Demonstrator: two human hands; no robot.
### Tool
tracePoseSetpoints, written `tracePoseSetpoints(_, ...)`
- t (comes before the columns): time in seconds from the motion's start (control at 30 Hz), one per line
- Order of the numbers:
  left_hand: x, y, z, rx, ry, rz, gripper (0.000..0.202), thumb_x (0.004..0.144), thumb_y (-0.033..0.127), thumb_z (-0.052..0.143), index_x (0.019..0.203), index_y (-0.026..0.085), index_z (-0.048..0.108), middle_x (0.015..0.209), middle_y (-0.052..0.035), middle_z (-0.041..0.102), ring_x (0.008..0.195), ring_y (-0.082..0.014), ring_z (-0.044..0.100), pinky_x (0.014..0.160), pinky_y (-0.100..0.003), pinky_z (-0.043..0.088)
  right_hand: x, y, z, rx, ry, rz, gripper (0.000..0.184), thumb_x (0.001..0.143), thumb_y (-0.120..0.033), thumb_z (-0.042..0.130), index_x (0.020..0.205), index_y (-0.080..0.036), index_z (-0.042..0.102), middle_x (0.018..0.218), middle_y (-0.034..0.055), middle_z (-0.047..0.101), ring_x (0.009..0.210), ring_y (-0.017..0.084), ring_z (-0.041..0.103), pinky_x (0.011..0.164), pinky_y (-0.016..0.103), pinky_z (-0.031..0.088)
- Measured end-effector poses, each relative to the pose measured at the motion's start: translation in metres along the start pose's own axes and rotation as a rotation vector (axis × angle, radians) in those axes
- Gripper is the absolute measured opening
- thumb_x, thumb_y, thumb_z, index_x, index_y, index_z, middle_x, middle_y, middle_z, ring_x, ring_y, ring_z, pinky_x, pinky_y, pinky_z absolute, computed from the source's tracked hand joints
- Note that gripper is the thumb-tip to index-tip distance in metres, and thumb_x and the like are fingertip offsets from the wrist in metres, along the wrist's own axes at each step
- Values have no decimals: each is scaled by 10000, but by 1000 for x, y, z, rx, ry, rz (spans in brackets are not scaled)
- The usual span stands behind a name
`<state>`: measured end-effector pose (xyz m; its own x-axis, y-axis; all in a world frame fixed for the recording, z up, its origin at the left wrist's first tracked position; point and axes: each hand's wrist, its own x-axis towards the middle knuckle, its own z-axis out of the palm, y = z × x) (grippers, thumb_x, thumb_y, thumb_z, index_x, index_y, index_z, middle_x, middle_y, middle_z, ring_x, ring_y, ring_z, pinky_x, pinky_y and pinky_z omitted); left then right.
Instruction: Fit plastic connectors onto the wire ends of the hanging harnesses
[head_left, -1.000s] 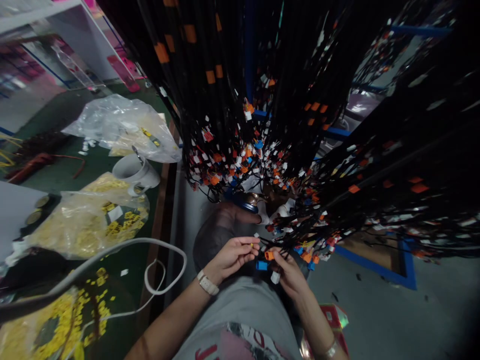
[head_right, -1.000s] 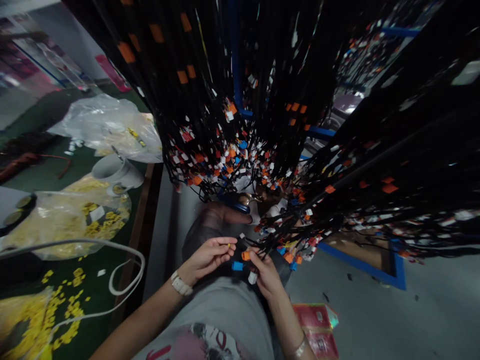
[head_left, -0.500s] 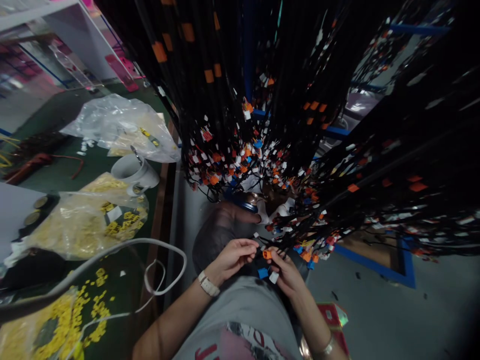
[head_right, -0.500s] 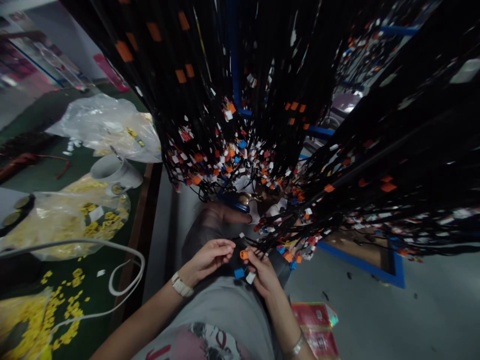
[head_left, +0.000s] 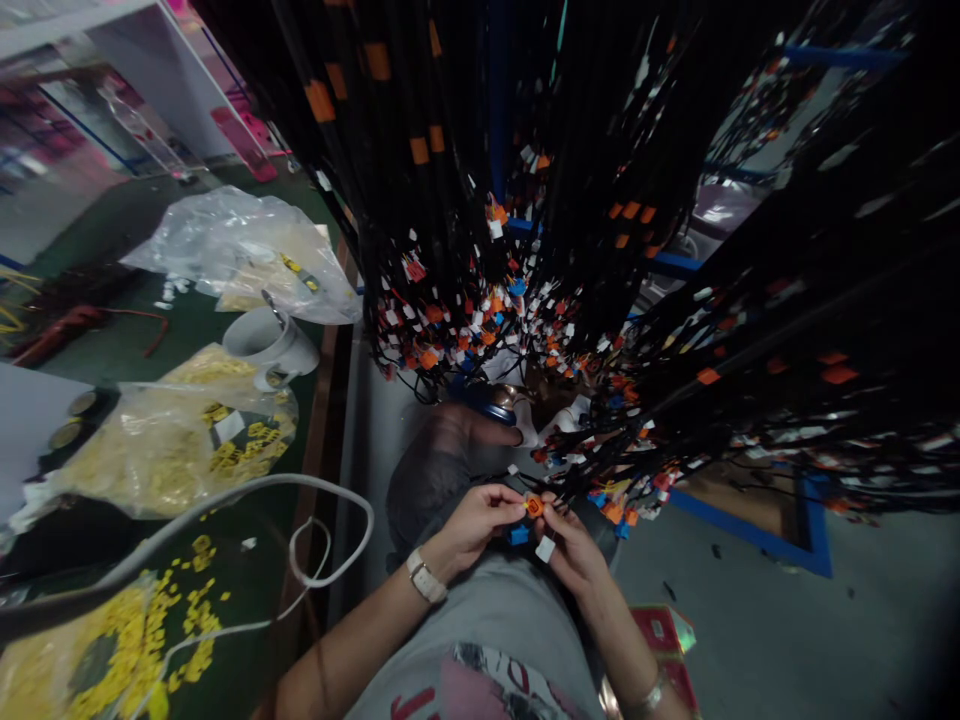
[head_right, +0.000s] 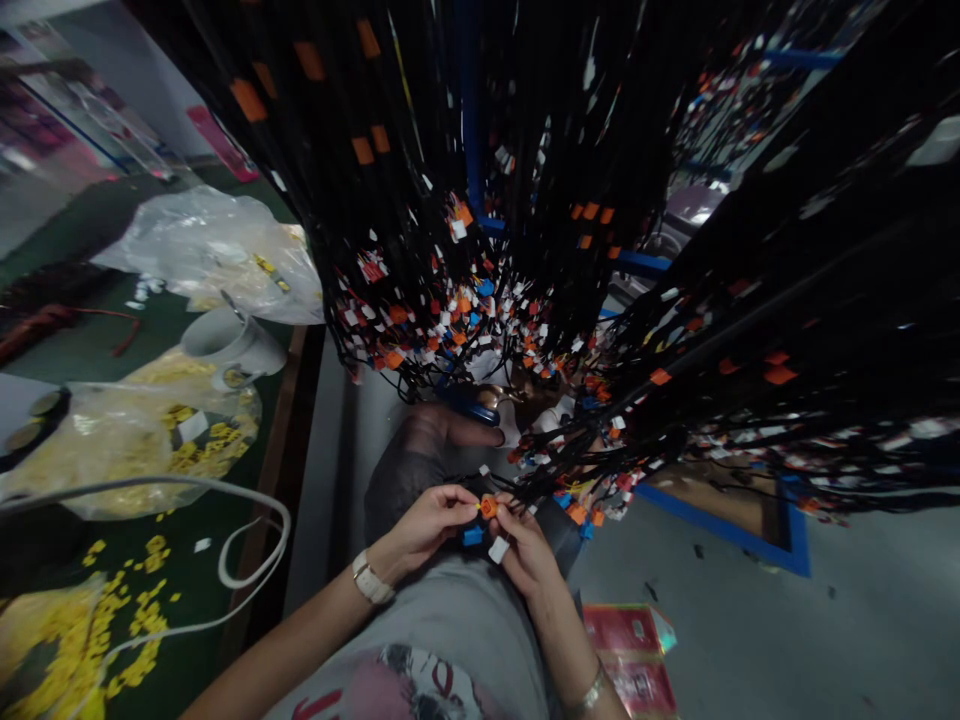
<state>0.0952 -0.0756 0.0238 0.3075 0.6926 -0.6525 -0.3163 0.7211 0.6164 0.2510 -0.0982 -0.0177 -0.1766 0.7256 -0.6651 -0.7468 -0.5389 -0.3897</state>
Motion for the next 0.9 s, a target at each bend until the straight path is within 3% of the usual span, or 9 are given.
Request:
tracePoseSetpoints(0.13, 0, -1, 3, 133, 74, 93, 329, 550, 339, 822, 750, 113, 690, 759, -61, 681, 629, -114, 570, 596, -228, 402, -1, -1, 2, 9, -11, 24, 285, 536, -209, 858, 760, -182, 684, 743, -25, 684, 591, 64, 612, 530, 120, 510)
tracePoseSetpoints(0.27, 2, 0, 4, 260, 53, 197, 312, 562, 364, 803, 716, 112, 703, 700, -62, 687, 620, -128, 572, 632, -249, 434, -3, -2, 5, -13, -14, 26, 274, 549, -222, 851, 755, -179, 676, 694, -31, 659, 554, 60, 590, 508, 120, 494)
tracePoseSetpoints(0.5, 6, 0, 2, 348, -65, 238, 314, 589, 390, 776, 725, 114, 711, 745, -80, 711, 657, -155, 605, 678, -269, 469, -4, -3, 7, -57, -17, 16, 306, 525, -236, 860, 757, -181, 668, 668, -31, 636, 530, 73, 566, 476, 155, 474)
tracePoseSetpoints(0.9, 1, 13, 3, 606, -64, 283, 183, 690, 304, 694, 745, 133, 731, 707, -60, 706, 623, -143, 587, 608, -226, 432, -2, -2, -1, -139, -63, 4, 284, 581, -296, 835, 780, -187, 665, 658, -13, 621, 532, 87, 536, 489, 199, 449)
